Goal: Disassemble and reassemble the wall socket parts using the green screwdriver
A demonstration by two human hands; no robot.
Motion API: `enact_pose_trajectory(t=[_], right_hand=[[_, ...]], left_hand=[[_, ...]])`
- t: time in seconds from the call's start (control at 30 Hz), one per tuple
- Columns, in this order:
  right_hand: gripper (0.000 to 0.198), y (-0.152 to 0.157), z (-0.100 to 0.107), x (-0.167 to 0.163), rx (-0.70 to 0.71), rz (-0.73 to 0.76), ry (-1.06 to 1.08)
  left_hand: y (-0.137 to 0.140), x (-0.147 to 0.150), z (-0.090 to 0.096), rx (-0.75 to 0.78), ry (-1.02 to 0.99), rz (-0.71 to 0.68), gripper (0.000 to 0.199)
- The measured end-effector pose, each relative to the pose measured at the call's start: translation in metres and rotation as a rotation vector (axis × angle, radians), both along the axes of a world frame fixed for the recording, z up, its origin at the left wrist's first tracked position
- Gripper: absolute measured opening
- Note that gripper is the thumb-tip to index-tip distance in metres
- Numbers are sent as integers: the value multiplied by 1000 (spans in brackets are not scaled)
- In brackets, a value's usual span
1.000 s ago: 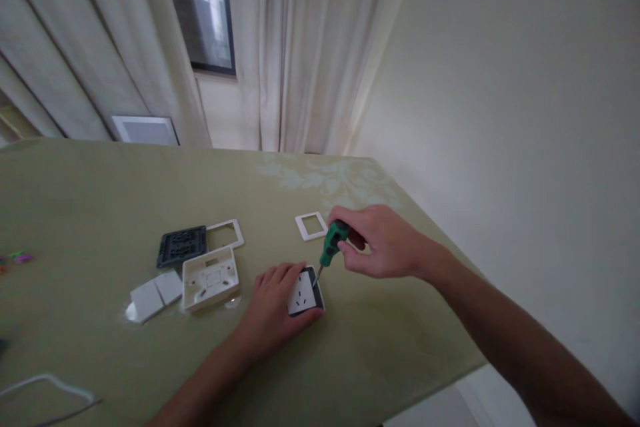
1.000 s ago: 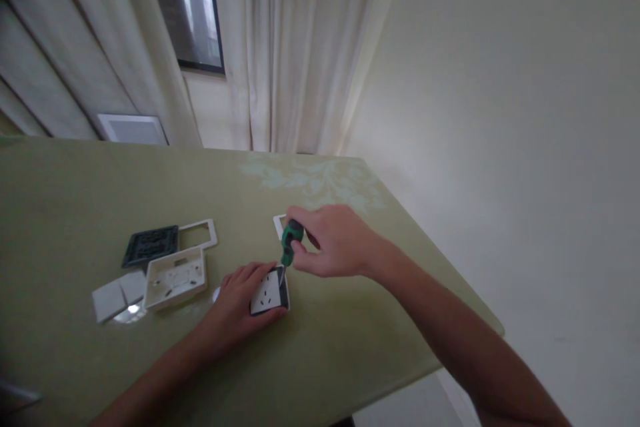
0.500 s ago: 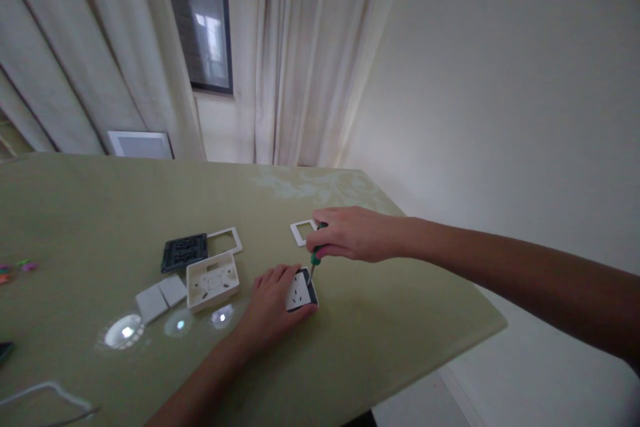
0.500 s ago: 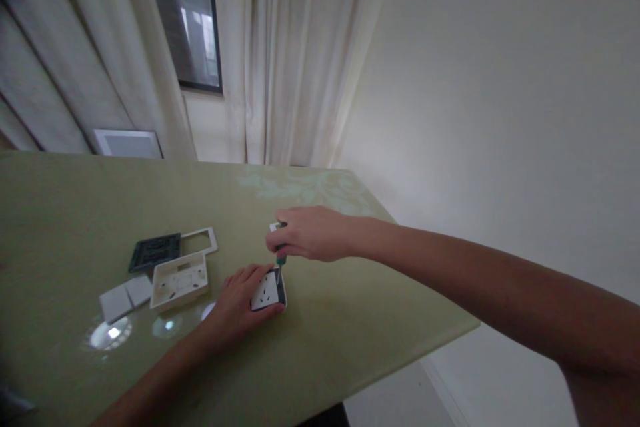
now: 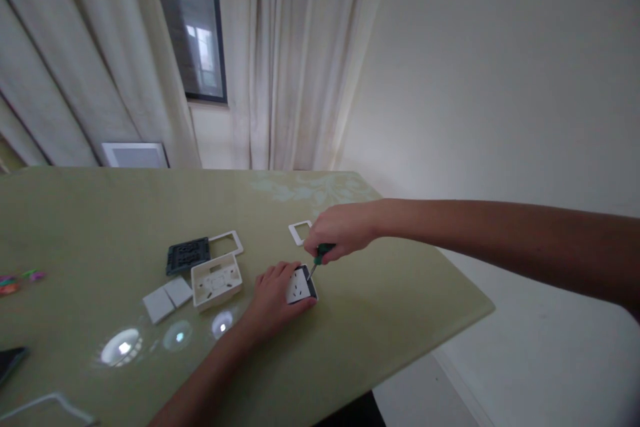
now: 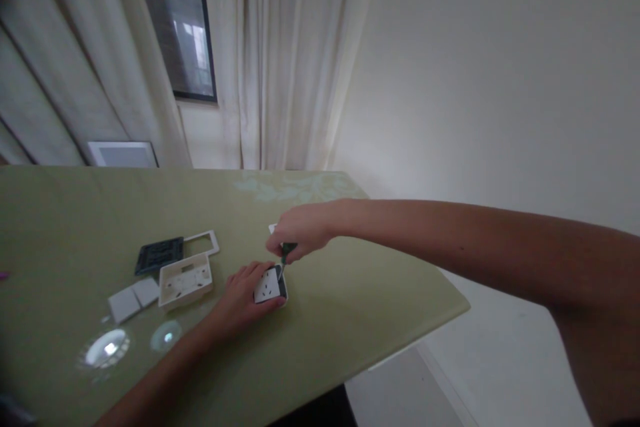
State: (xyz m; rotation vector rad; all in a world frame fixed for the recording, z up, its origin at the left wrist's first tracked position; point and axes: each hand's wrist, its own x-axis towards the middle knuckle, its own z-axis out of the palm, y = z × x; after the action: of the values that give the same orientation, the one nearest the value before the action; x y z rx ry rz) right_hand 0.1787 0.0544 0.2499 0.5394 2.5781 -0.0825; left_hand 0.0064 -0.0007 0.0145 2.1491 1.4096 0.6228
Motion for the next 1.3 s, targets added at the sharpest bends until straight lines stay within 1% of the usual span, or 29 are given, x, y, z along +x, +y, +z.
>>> enact_pose_trajectory(t=[0.03, 0.07, 0.1, 0.13, 0.17, 0.2, 0.23, 0.27, 0.33, 0.43, 0.47, 0.5, 0.53, 0.6, 0.63, 0.67, 0.7, 0.77, 0.87, 0.93, 0.97, 1.0, 1.03, 1.1, 1.17, 1.2, 1.23, 1.27, 1.3], right_hand=[[19, 1, 1, -1, -8, 57, -17], [18, 2, 2, -2, 6, 54, -34], [17, 3, 1, -4, 40, -6, -51], [24, 4, -1, -7, 85, -93, -71], [37, 4, -3, -10, 140, -177, -90], [48, 5, -6, -14, 195, -238, -105], [53, 6, -9, -18, 242, -262, -110], [53, 5, -11, -21, 272, -239, -103], [42, 3, -14, -25, 280, -133, -74], [27, -3, -15, -26, 214, 58, -56], [26, -4, -15, -25, 199, 107, -49], [29, -4, -16, -24, 218, 112, -36], [35, -2, -17, -23, 270, 69, -20], [50, 3, -21, -24, 417, -90, -1], [54, 5, -23, -24, 478, -169, -3], [54, 7, -26, -26, 515, -222, -11], [49, 8, -28, -27, 520, -231, -21], [37, 5, -31, -29, 468, -144, -18], [27, -2, -32, -29, 304, 89, 33], [26, -2, -30, -25, 191, 238, 63], [26, 0, -29, -23, 155, 277, 91], [25, 3, -30, -21, 119, 249, 161], [24, 7, -31, -19, 85, 157, 266], [24, 13, -37, -17, 19, -138, 508], [23, 13, -45, -17, -38, -407, 664], [21, 11, -49, -18, -49, -477, 682], [21, 6, -51, -19, -60, -508, 688], [21, -1, -52, -20, -88, -513, 703], [19, -8, -52, -20, -124, -481, 717]], left_hand=[[0, -1, 1, -4, -1, -3, 73], [1, -1, 2, -8, -1, -6, 73], [1, -2, 3, -11, -2, -11, 73], [1, -2, 4, -14, -2, -15, 73], [1, -3, 5, -16, -1, -19, 73], [1, -3, 6, -18, -1, -23, 72], [1, -4, 7, -20, 1, -27, 72], [1, -4, 7, -21, 2, -29, 72], [0, -4, 7, -21, 6, -35, 71], [0, -4, 7, -22, 13, -51, 65], [0, -4, 7, -24, 14, -55, 64], [0, -4, 8, -26, 16, -55, 64], [-1, -4, 8, -28, 16, -52, 66], [-2, -4, 10, -33, 13, -47, 71], [-2, -4, 10, -37, 11, -50, 73], [-2, -5, 10, -41, 8, -55, 74], [-3, -5, 10, -43, 5, -63, 75], [-3, -5, 8, -42, -1, -76, 76], [-2, -6, 5, -33, -5, -86, 70], [-1, -6, 4, -30, -4, -92, 65], [-1, -6, 4, -28, -4, -94, 66], [-2, -7, 4, -25, -5, -95, 68], [-2, -7, 4, -21, -7, -95, 71], [-2, -7, 5, -17, -12, -95, 74], [-3, -7, 6, -15, -20, -95, 73], [-3, -7, 6, -13, -26, -94, 73], [-3, -7, 5, -11, -31, -92, 73], [-3, -7, 4, -9, -37, -90, 74], [-3, -8, 4, -7, -42, -86, 73]])
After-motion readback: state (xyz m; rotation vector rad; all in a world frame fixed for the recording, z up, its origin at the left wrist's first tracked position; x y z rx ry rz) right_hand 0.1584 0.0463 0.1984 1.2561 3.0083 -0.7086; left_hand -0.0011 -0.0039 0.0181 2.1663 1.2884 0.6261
